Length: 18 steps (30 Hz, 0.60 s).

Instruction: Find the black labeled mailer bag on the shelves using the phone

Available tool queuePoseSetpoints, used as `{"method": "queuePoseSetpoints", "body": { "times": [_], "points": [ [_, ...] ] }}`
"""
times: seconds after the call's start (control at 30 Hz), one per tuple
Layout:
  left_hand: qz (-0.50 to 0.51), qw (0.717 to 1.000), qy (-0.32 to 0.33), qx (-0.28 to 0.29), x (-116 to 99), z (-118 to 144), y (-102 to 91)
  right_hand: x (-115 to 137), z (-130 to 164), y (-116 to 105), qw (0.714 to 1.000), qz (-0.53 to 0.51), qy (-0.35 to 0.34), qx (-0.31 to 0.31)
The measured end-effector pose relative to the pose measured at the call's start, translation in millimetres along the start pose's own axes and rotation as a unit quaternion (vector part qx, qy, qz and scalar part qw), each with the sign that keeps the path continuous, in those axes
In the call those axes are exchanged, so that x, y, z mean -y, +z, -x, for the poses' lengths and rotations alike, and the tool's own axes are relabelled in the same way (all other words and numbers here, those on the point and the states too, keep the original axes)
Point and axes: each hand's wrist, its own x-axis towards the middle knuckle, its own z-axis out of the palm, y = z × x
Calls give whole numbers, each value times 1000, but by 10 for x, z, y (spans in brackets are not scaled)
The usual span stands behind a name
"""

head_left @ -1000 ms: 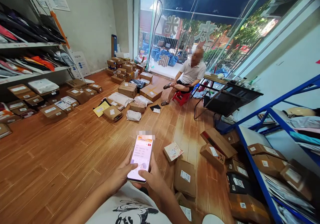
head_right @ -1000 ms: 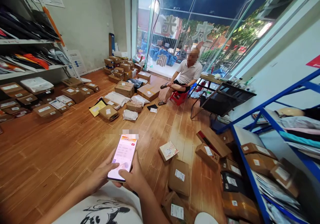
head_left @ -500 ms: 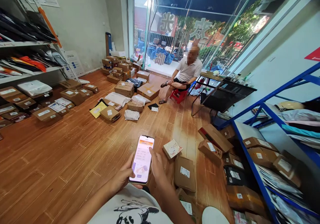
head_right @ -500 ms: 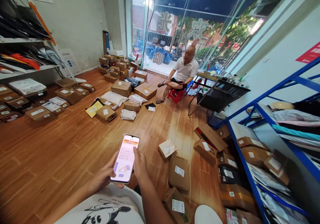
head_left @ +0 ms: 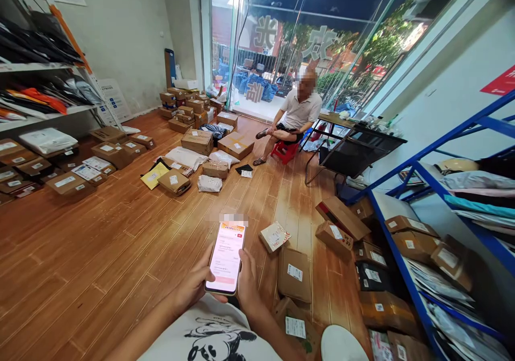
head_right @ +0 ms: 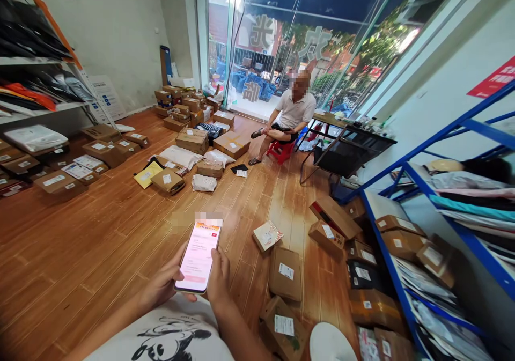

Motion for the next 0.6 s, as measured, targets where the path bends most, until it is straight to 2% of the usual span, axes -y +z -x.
{"method": "queuePoseSetpoints", "body": {
  "times": [0.23, 0.5, 0.6],
  "points": [
    [-4, 1000, 10, 19, 44, 12, -22, 88, 68, 18, 1000, 2, -2, 27],
    [1, 1000, 15, 16, 94, -16, -35, 64, 42, -24, 1000, -12, 2, -3],
    [0, 1000, 13, 12, 110, -40, -27, 103, 32, -31, 1000, -20, 3, 13]
  ]
}}
